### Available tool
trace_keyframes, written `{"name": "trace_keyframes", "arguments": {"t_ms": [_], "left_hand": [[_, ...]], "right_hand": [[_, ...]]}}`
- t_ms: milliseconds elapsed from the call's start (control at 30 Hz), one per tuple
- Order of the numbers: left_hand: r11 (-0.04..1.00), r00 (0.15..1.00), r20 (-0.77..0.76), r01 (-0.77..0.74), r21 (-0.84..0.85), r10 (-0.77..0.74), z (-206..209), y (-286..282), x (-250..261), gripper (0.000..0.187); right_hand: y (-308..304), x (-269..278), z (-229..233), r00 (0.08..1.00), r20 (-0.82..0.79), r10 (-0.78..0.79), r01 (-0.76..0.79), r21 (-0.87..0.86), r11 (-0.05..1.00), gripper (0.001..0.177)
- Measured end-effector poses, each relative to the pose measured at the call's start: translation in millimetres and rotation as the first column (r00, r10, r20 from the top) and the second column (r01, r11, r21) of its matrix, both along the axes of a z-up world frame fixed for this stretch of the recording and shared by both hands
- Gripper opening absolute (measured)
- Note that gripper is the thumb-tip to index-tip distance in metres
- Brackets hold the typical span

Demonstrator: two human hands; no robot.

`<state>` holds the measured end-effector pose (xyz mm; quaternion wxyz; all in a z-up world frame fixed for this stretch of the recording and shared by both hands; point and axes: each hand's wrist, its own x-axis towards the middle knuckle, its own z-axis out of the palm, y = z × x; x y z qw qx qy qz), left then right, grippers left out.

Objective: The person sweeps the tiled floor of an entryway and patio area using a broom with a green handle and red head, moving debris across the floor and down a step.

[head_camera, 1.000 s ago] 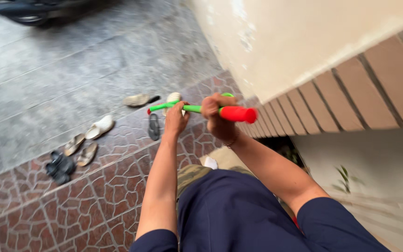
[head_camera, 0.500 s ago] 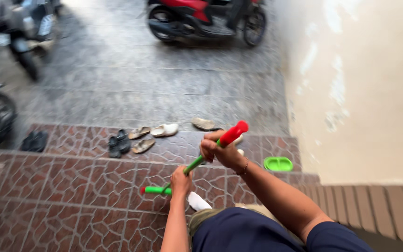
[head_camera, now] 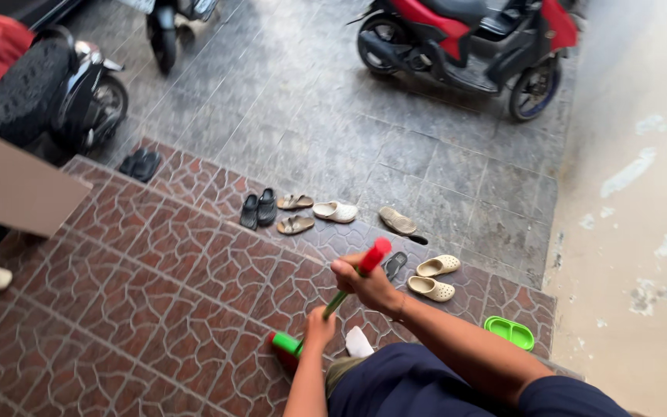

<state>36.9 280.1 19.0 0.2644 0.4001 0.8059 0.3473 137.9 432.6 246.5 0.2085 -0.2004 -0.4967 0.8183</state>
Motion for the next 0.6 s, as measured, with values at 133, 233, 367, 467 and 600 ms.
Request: {"name": "trace_keyframes", "arguments": {"t_ms": [133,233,367,467,600], "left_hand": [[0.982,0.995,-0.087,-0.024,0.186,0.041,-14.3,45.8,-3.7,0.023],[0.964,0.988,-0.147,-0.013,0.264,0.054,-18.3,87.8,-16.9,0.027],[0.961,0.996,-0.024,-0.075,0.266,0.085,-4.5,122.8,-40.9,0.016],[0.969,0.986,0.058,-0.162,0.185,0.154,24.5,130.5,-53.7,0.02],[0.954,0.966,0.106,-0.249,0.169,0.234,54.5,108.2,-65.2,0.019]], "right_hand": [[-6.3,1.7,29.7,0.99,0.082,0.119,-0.144,0.591,0.794,0.048],[7.0,-2.1,54.2,0.98,0.071,0.185,-0.17,0.78,0.602,0.047],[21.8,-17.7,64.1,0.993,-0.009,0.12,-0.054,0.861,0.505,0.043],[36.3,-31.4,59.5,0.995,-0.079,-0.065,0.102,0.812,0.575,0.044],[70.8,-52.2,51.5,0.985,-0.069,-0.158,0.171,0.524,0.835,0.043]]}}
